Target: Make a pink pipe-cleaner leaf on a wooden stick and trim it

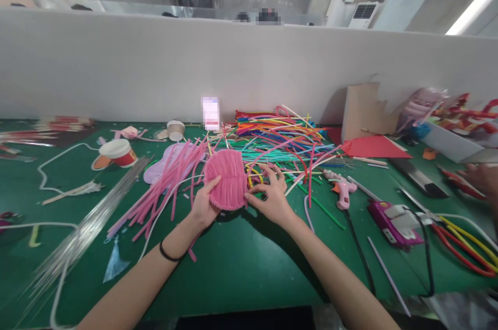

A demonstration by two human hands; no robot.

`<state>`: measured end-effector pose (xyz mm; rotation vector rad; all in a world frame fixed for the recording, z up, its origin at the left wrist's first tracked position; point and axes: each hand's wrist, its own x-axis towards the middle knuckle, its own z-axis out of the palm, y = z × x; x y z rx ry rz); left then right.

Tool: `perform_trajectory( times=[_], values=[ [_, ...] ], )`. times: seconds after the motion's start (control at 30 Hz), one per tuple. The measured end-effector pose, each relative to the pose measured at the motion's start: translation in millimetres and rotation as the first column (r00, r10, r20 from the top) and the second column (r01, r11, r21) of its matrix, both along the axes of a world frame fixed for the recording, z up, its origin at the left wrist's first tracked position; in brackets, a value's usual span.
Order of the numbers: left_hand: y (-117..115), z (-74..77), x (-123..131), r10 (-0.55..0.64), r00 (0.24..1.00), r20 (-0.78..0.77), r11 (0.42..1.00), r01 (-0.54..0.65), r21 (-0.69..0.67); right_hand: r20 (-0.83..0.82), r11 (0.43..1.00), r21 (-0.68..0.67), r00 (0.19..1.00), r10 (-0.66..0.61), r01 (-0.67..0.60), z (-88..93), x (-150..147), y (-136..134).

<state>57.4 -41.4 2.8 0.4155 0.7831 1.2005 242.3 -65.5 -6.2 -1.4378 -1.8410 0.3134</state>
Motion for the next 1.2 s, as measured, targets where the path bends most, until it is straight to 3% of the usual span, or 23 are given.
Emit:
perform_trajectory(
  times=[0.2, 0.57, 0.93, 1.0, 1.1, 1.2],
  values=[
    [2.9, -2.3, -1.8, 0.035, 0.999, 0.011, 0.999, -0.035, -0.027, -0.002, 0.999, 0.015, 0.999, -0.034, 0.034, 0.1, 2.4, 1.2],
    [2.5, 4.3, -4.3, -0.008, 0.999, 0.035, 0.999, 0.01, -0.038, 0.117, 0.977, 0.198, 0.988, -0.102, 0.078, -6.5, 7.9, 5.4],
    [2.0, 4.4, -3.2, -0.001, 1.0, 0.028, 0.999, 0.002, -0.039, 0.124, 0.972, 0.231, 0.992, 0.01, -0.039, -0.5, -6.1, -5.3],
    [2.4, 5.9, -5.2, 0.001, 0.999, 0.037, 1.0, 0.0, -0.025, 0.095, 0.961, 0.275, 0.995, -0.014, -0.013, 1.9, -6.1, -5.7],
    [4.2, 9.1, -9.2, 0.058, 0.997, 0.043, 0.998, -0.058, 0.002, -0.07, 0.941, 0.31, 0.99, -0.121, 0.137, 5.6, -2.7, -3.5],
    [5.7, 12.8, -12.4, 0.095, 0.993, 0.072, 0.995, -0.097, 0.019, -0.297, 0.969, 0.143, 0.943, -0.15, 0.199, 5.5, 0.4, -0.8]
  ],
)
